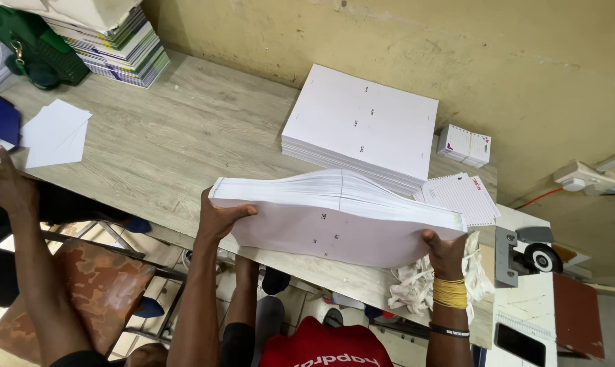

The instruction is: The person flips through a large stack of white papers on a table, then separates a smaller bundle from the main stack. They place the smaller bundle on the table and continue to handle the remaining papers.

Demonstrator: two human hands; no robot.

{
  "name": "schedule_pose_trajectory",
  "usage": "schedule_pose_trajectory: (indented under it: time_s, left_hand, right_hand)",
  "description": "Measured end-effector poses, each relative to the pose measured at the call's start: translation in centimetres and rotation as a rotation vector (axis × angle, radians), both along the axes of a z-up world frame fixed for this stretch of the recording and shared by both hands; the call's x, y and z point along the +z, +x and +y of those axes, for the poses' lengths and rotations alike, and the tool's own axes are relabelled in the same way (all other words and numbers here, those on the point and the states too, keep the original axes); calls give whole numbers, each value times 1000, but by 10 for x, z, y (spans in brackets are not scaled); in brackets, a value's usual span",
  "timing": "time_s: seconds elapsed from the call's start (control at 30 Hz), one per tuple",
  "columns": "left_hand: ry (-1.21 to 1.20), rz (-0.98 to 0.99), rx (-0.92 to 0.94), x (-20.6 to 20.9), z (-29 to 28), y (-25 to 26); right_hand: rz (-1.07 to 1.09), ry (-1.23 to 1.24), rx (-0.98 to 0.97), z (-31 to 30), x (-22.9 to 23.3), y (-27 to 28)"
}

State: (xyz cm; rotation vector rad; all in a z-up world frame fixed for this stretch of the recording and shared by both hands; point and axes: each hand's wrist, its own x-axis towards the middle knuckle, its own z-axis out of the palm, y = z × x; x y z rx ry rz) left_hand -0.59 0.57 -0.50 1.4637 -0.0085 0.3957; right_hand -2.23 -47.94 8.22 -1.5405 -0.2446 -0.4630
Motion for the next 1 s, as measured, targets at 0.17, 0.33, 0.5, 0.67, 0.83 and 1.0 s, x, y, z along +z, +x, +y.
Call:
schedule_pose_trajectory:
  time_s: [0.17,0.33,0.5,0.67,0.83,1.0]
  left_hand:
    - [-19,31,-35,-3,-4,-11]
    - [13,16,-39,4,11,-20]
    - [120,22,4,-5,19,-24]
    - [65,15,7,-4,6,-28]
    - [97,61,15,-26,17,-30]
    - [105,76,20,-26,11,-37]
  right_hand:
    - [60,-64,14,-40,-76,19]
    - [66,15,45,-57,-102,15]
    - [85,-118,-30,-62,-117,19]
    - [65,-109,-8,-46,-83,10]
    - [55,-135,-18,-30,-59,0]
    - [86,-287,-11,-64,-81,1]
